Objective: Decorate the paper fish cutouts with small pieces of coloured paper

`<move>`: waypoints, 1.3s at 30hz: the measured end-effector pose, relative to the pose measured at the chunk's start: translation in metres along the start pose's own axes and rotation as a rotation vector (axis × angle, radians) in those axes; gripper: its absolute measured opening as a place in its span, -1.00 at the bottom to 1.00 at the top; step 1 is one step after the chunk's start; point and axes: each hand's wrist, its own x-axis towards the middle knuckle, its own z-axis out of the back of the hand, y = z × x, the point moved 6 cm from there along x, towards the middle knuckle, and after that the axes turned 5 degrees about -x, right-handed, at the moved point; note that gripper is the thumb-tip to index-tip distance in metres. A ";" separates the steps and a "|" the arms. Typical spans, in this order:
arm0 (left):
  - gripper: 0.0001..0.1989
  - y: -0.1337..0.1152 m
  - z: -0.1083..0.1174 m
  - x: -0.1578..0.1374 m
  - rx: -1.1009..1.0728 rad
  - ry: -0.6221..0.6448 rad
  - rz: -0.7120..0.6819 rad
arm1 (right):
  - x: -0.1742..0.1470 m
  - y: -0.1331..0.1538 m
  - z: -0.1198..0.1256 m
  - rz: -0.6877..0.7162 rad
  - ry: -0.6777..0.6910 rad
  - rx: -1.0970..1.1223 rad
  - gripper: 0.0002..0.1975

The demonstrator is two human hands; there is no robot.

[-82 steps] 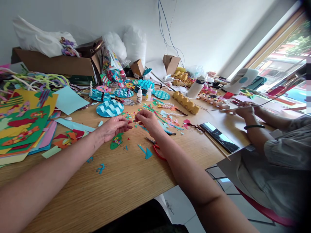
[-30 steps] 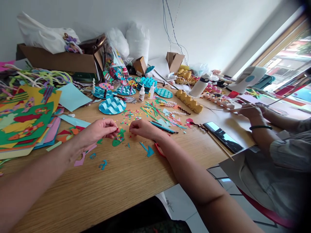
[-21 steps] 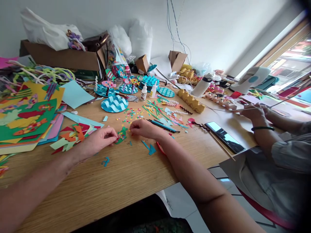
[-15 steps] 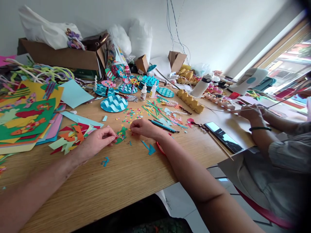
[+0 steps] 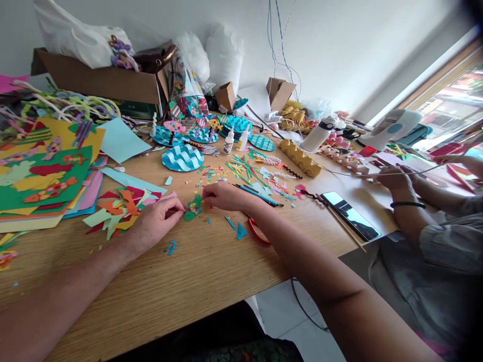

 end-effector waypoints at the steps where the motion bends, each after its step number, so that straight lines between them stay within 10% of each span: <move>1: -0.85 0.000 0.000 -0.001 0.017 0.000 -0.007 | 0.001 0.002 0.000 0.001 0.029 -0.028 -0.84; 15: -0.87 -0.007 -0.002 -0.003 0.090 0.008 -0.068 | 0.006 0.012 -0.010 -0.083 0.023 -0.216 -0.79; 26: -0.84 -0.003 -0.002 0.001 -0.354 0.011 -0.026 | -0.011 0.028 0.005 0.025 -0.160 0.142 -0.86; 39: -0.82 -0.012 0.001 0.001 -0.108 0.010 -0.074 | -0.014 0.045 0.002 -0.013 -0.072 0.083 -0.87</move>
